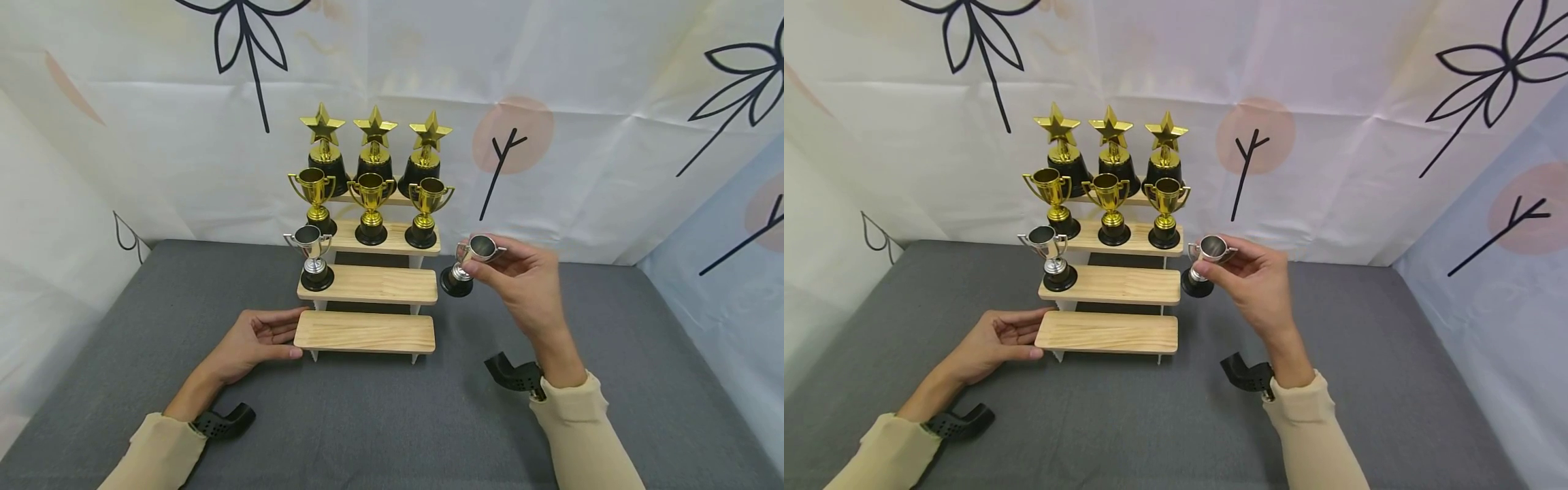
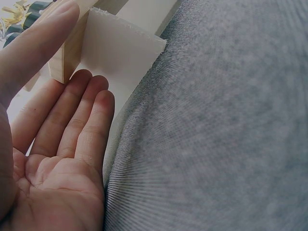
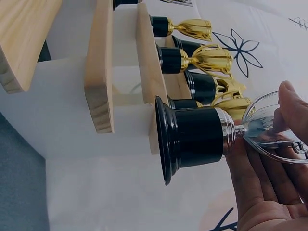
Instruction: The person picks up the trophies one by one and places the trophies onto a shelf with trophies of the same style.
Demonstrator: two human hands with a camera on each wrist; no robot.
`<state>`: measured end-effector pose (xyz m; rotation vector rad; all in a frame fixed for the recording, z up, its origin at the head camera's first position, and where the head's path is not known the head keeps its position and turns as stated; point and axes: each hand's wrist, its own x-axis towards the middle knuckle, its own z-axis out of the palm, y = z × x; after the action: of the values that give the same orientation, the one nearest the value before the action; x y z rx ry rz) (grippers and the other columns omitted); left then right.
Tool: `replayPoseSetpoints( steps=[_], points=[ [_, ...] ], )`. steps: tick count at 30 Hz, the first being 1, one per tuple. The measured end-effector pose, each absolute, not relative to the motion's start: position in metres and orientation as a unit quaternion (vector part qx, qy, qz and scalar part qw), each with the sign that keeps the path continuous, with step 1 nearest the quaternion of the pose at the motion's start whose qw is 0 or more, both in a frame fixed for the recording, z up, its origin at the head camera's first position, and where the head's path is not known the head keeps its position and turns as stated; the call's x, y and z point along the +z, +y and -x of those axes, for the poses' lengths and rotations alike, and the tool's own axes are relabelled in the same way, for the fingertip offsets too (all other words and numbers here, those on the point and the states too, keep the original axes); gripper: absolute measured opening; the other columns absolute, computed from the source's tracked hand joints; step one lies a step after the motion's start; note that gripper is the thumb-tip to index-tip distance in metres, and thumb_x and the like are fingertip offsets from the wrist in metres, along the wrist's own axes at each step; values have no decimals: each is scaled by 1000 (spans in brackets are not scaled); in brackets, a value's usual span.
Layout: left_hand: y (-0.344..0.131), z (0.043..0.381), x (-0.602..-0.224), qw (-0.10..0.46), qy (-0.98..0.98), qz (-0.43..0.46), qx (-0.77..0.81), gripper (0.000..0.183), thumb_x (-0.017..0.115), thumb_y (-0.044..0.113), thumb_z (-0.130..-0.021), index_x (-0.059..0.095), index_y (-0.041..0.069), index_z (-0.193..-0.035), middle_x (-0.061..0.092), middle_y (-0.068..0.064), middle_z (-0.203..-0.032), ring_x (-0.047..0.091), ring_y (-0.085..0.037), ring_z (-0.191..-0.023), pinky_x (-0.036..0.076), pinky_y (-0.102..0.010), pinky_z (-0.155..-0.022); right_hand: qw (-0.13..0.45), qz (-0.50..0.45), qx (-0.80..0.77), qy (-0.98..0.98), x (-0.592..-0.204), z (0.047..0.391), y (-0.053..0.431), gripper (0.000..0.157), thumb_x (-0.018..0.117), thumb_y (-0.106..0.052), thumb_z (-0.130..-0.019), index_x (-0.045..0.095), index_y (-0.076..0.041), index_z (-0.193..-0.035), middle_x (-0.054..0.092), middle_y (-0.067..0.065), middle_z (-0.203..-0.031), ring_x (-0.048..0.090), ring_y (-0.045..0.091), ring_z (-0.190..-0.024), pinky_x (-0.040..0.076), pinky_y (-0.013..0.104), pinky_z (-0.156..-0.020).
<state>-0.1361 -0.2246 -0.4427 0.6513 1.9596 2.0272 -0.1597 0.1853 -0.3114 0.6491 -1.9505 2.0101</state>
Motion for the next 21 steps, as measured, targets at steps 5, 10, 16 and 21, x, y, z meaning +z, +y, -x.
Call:
replayPoseSetpoints(
  steps=[5, 10, 16, 21],
  points=[
    [-225, 136, -443, 125, 672, -221, 696, 74, 78, -15, -79, 40, -23, -141, 54, -23, -143, 62, -17, -123, 53, -34, -101, 124, -229, 692, -673, -312, 158, 180, 34, 74, 21, -80, 68, 17, -114, 76, 15, -102, 74, 23, -94, 63, 30, -83],
    [-224, 136, -443, 127, 671, -219, 697, 74, 78, -15, -79, 40, -22, -142, 50, -30, -144, 61, -17, -123, 53, -34, -101, 115, -227, 687, -681, -314, 156, 176, 36, 75, 21, -80, 67, 17, -115, 76, 12, -102, 74, 22, -95, 63, 31, -85],
    [-225, 136, -443, 126, 671, -219, 697, 73, 77, -15, -80, 40, -22, -142, 47, -34, -144, 61, -17, -124, 53, -34, -101, 109, -236, 683, -682, -316, 155, 172, 37, 74, 20, -80, 66, 18, -116, 76, 13, -103, 74, 22, -96, 62, 32, -86],
    [-225, 136, -444, 127, 671, -220, 697, 73, 77, -15, -80, 40, -21, -143, 44, -36, -144, 61, -18, -124, 53, -34, -101, 106, -237, 682, -684, -316, 154, 169, 36, 75, 20, -80, 68, 15, -115, 76, 13, -102, 74, 21, -95, 62, 32, -86]
  ],
)
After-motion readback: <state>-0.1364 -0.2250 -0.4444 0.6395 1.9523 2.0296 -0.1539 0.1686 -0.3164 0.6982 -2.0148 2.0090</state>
